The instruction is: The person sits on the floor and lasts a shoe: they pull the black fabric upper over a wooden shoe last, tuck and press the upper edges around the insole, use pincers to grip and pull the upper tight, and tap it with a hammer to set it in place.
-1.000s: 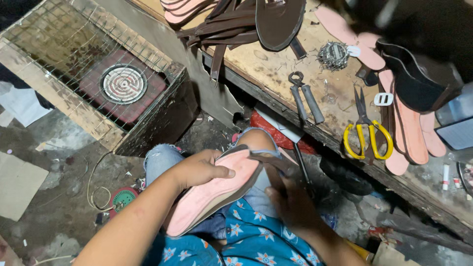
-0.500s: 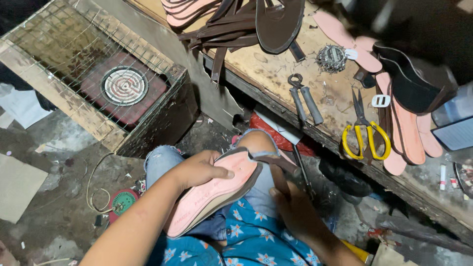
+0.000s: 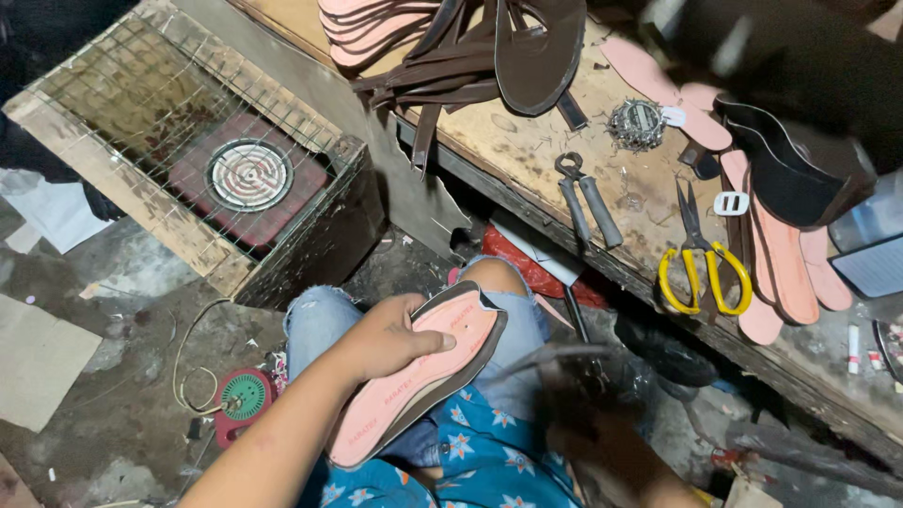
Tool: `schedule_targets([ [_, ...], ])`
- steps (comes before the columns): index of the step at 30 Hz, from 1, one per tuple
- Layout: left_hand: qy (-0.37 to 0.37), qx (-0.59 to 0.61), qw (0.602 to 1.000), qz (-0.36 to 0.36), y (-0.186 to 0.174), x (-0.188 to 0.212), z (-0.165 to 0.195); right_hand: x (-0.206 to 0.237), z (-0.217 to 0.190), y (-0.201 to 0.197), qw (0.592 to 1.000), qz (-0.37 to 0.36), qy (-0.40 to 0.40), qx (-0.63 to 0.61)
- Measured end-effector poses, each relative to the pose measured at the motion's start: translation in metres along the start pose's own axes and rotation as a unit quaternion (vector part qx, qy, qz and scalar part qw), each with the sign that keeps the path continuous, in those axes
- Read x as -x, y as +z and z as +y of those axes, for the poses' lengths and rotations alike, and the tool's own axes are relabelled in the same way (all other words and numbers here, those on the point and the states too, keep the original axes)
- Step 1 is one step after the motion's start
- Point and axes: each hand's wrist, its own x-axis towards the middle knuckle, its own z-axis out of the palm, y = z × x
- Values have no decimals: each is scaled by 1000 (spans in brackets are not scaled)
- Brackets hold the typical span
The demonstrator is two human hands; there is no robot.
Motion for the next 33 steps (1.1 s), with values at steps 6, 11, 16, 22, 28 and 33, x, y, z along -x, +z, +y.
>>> schedule_targets([
  [6, 100, 20, 995, 24, -10, 48, 33, -13, 5, 4, 968, 62, -20, 244],
  [11, 143, 54, 988, 3, -3, 71, 55, -23, -67, 8, 973, 110, -159, 123],
  [16, 174, 239, 951, -88, 4, 85, 59, -46, -121, 46, 921, -210, -279, -172],
  [22, 230, 213, 931, 185, 4, 85, 32, -32, -134, 69, 929, -190, -190, -253],
  [28, 170, 236, 933, 213, 14, 90, -12, -19, -150, 81, 976, -71, -180, 103],
  [33, 239, 353, 893, 145, 17, 81, -31, -45, -160, 78, 952, 44, -268, -144],
])
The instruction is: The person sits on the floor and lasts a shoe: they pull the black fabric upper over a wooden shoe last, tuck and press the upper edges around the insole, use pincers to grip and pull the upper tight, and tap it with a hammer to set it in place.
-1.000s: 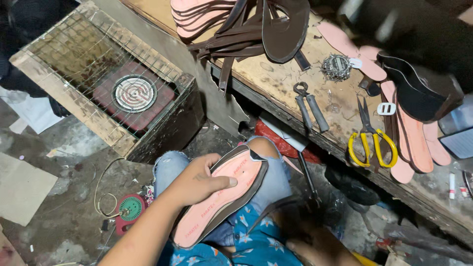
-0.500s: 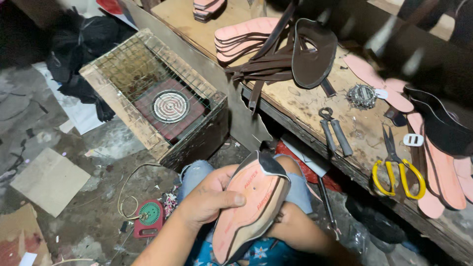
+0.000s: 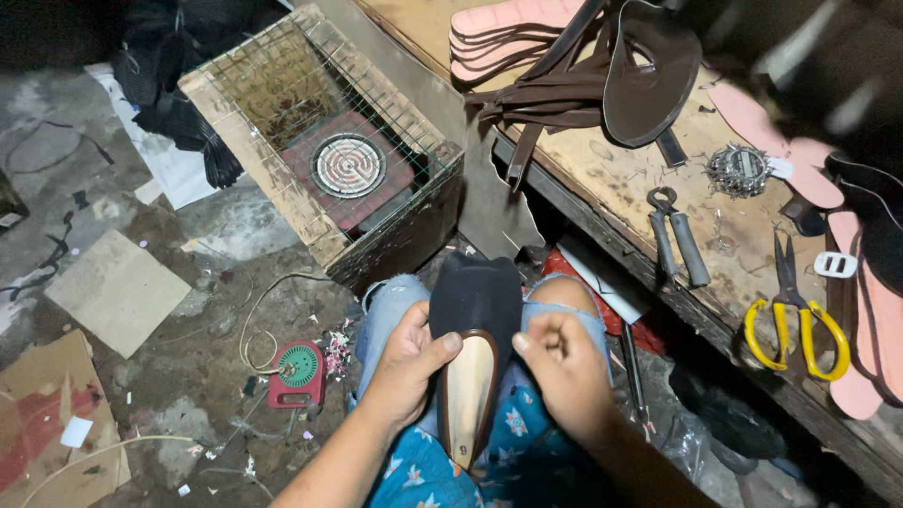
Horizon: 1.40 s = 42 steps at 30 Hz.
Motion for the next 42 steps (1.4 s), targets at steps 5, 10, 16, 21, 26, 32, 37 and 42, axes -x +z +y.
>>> schedule_targets([
  [5, 5, -22, 999, 25, 0, 1, -4, -28, 23, 1, 963, 2, 72, -259],
  [10, 59, -98, 984, 137, -4, 9, -7, -27, 51, 13, 938, 62, 67, -334],
  [16, 59, -79, 970, 223, -14, 12, -20, -34, 74, 11, 934, 62, 51, -347],
  [21, -31, 86, 976, 199, -37, 1, -26, -48, 76, 1, 909, -49, 112, -399],
  [26, -45, 154, 987, -12, -59, -6, -28, -65, 57, -15, 889, -204, 134, -388],
  [32, -194, 183, 933, -243, -41, -23, -17, -90, 21, -36, 912, -343, 111, -196],
  [37, -216, 207, 906, -300, 0, -33, -9, -95, 11, -54, 871, -449, -4, -196],
  [42, -167, -114, 950, -237, 20, -59, 31, -91, -6, -99, 976, -123, -83, 162],
])
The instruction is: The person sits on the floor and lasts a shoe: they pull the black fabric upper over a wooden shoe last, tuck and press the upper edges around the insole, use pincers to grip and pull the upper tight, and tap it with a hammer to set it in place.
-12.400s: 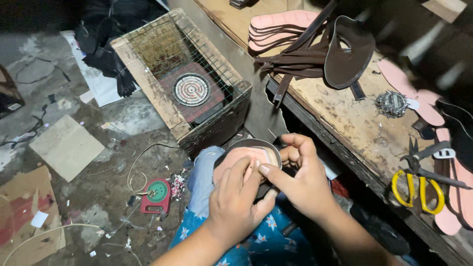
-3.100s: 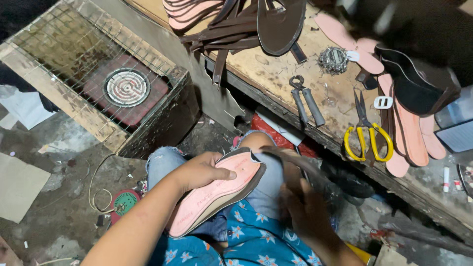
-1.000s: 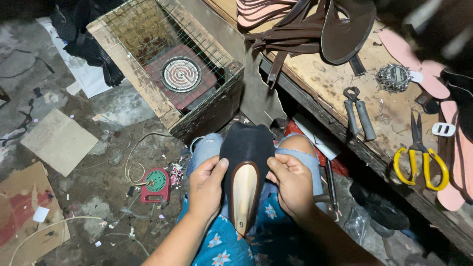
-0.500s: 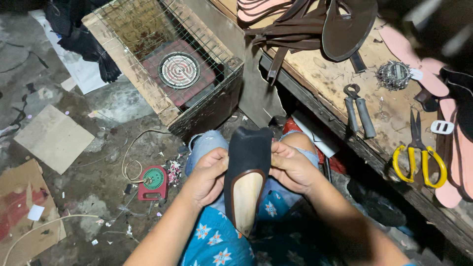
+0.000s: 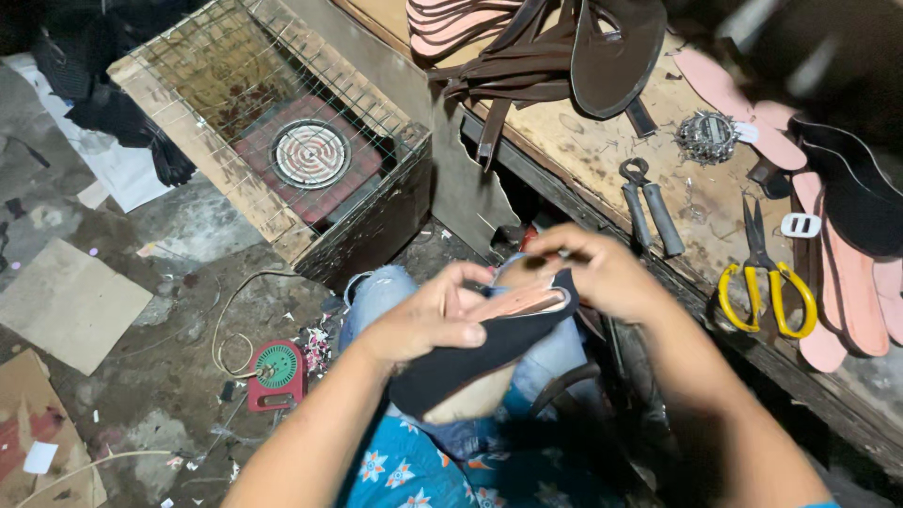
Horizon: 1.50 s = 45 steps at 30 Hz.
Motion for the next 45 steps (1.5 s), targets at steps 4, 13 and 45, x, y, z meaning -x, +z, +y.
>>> schedule_targets([
  [4, -1, -536, 818, 210, 4, -15, 25, -2, 13, -55, 860, 257, 21, 441],
  [13, 299, -697, 597, 262, 30, -9, -41, -6, 92, -94, 836, 270, 139, 457],
  [45, 221, -655, 676, 257, 69, 14, -55, 85, -59, 53, 877, -176, 298, 332],
])
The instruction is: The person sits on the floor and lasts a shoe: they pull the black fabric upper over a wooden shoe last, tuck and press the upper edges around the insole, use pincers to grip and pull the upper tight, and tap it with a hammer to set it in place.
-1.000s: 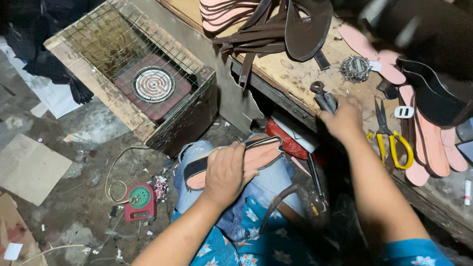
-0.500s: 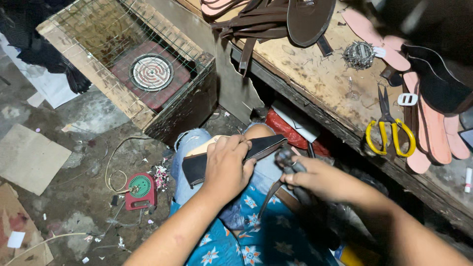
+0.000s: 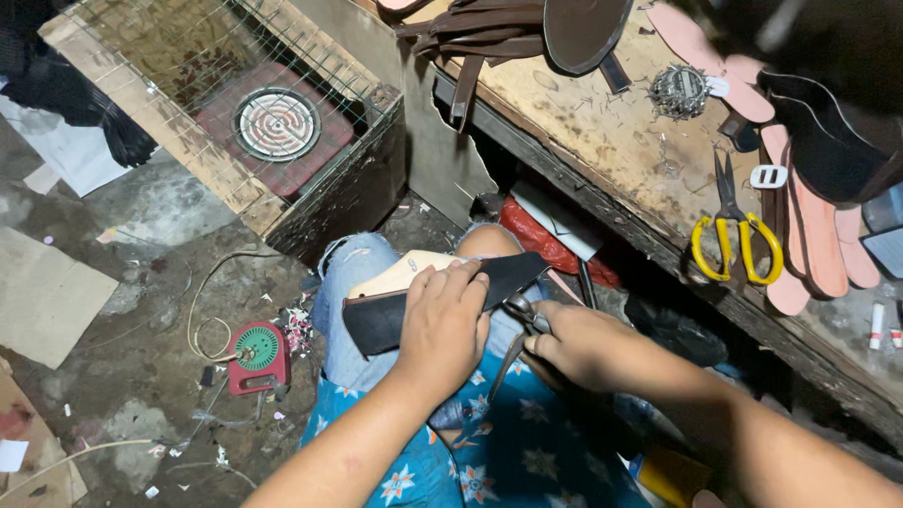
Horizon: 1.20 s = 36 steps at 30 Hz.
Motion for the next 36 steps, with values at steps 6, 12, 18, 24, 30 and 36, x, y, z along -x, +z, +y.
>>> schedule_targets([
  [6, 35, -36, 999, 1, 4, 7, 0, 5, -8, -1, 999, -12, 8, 44],
  [12, 52, -41, 998, 22, 0, 2, -2, 7, -14, 11, 996, 79, -25, 8],
  [18, -72, 84, 991, -78, -19, -42, -42, -50, -17, 26, 948, 297, -109, -37],
  [24, -131, 107, 979, -112, -17, -69, -67, -92, -21, 24, 922, 360, -140, -20],
  [30, -101, 105, 984, -98, -11, -57, -67, -63, -22, 17, 963, 245, -114, 19],
  [36, -78, 215, 964, -133, -6, -52, -75, -53, -20, 26, 970, 206, -99, 76],
])
